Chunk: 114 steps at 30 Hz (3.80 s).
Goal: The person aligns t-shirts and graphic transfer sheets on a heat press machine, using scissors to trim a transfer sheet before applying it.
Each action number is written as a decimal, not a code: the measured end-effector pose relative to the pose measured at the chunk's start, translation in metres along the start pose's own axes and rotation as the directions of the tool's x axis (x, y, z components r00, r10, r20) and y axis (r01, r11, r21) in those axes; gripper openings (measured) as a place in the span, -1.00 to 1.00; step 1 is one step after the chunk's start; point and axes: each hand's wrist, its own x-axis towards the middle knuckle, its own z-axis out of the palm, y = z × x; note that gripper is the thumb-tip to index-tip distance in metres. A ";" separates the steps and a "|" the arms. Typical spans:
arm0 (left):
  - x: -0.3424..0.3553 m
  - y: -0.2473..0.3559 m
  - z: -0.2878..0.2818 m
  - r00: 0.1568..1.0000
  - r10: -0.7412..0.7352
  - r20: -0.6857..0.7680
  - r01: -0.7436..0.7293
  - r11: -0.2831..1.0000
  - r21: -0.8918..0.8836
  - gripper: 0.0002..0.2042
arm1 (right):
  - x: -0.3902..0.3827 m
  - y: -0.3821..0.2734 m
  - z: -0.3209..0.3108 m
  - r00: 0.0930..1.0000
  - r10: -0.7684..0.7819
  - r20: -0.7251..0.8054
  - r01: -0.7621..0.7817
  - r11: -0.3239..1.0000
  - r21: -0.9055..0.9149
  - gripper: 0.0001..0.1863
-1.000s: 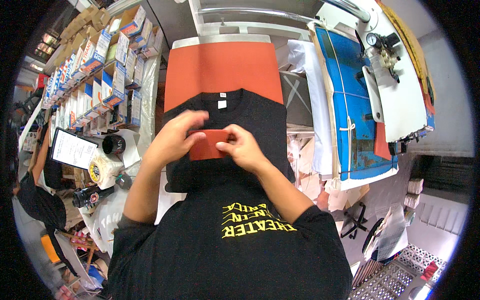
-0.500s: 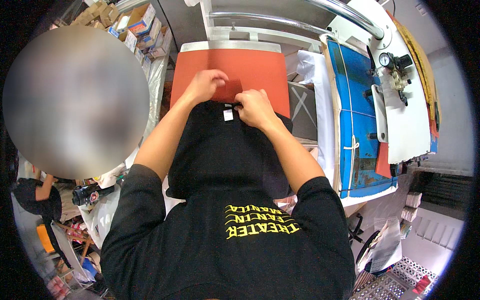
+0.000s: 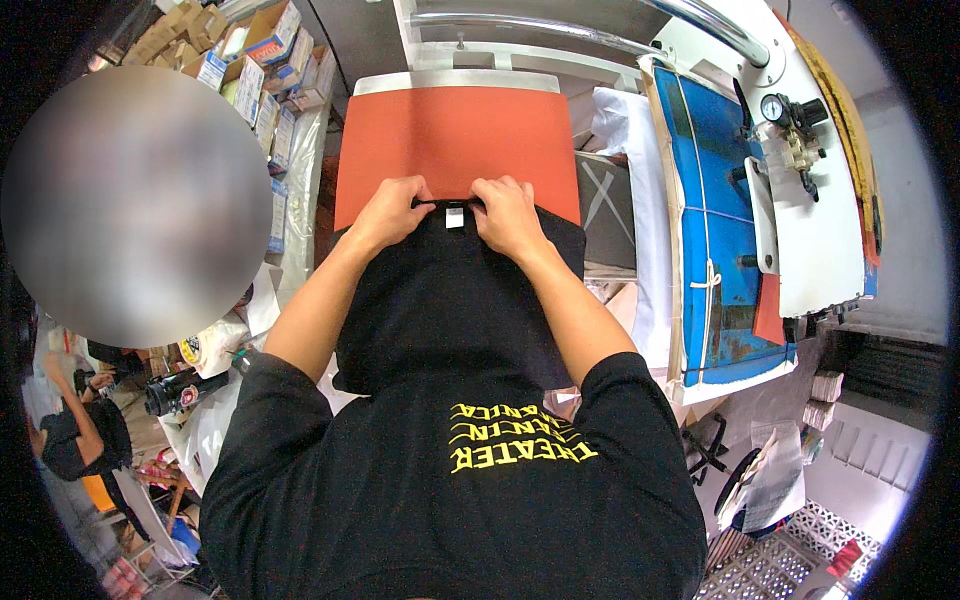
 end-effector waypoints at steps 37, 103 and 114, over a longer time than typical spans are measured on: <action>-0.064 -0.021 -0.089 0.960 0.187 -0.210 -0.171 0.981 0.091 -0.63 | -0.034 -0.071 0.057 0.990 -0.111 -0.083 0.084 0.958 -0.276 -0.54; -0.275 -0.304 -0.549 0.244 -0.504 -0.829 0.949 0.300 0.097 -0.78 | -0.030 -0.088 0.064 0.992 -0.053 -0.114 0.012 0.944 -0.329 -0.54; -0.275 -0.279 -0.532 0.308 -0.386 -0.870 0.938 0.274 0.211 -0.75 | -0.033 -0.083 0.064 0.989 -0.056 -0.134 0.009 0.945 -0.328 -0.53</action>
